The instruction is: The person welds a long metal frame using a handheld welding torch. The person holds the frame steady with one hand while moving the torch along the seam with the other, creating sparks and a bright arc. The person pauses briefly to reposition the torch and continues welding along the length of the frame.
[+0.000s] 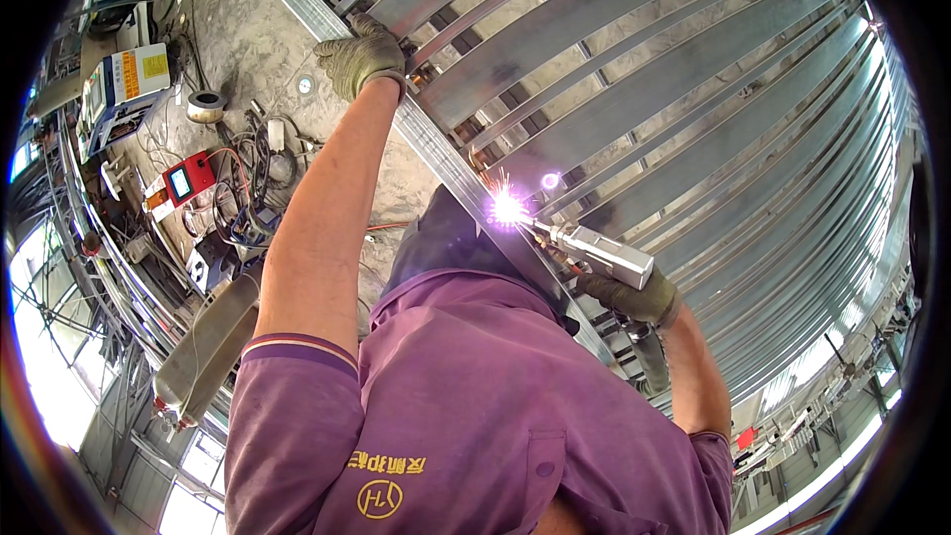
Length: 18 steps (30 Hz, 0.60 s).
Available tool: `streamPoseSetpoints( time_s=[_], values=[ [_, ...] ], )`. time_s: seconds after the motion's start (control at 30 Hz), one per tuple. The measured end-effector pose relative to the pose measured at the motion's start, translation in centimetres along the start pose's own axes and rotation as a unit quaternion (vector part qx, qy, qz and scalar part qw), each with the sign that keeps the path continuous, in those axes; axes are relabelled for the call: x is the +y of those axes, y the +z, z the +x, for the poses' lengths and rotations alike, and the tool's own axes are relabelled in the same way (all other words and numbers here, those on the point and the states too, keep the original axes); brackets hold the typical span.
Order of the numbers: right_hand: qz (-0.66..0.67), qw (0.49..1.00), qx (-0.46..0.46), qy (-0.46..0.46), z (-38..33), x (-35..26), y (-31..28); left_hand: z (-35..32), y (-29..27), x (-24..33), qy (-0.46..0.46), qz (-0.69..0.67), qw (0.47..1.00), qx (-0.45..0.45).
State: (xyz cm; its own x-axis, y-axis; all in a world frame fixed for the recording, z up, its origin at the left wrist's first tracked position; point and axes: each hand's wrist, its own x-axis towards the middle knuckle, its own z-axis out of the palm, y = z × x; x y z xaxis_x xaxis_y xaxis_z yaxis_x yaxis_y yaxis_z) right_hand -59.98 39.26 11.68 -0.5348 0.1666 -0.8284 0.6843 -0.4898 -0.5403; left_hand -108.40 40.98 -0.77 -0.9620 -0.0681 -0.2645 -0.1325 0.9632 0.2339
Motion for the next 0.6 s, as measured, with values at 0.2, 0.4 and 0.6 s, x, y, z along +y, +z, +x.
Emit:
streamPoseSetpoints(
  time_s=[0.2,0.4,0.6],
  values=[
    [0.000,1.000,0.004,0.002,-0.6,1.5,0.1,-0.7,-0.5,0.3,-0.003,0.005,1.000,0.003],
    [-0.023,0.998,0.045,0.021,-3.9,-4.2,-0.4,-0.3,0.2,-0.2,0.003,-0.001,1.000,0.028],
    [-0.010,0.998,0.056,0.040,-0.5,-7.6,0.0,-0.8,-0.3,0.0,0.018,-0.030,0.999,0.020]
  ],
)
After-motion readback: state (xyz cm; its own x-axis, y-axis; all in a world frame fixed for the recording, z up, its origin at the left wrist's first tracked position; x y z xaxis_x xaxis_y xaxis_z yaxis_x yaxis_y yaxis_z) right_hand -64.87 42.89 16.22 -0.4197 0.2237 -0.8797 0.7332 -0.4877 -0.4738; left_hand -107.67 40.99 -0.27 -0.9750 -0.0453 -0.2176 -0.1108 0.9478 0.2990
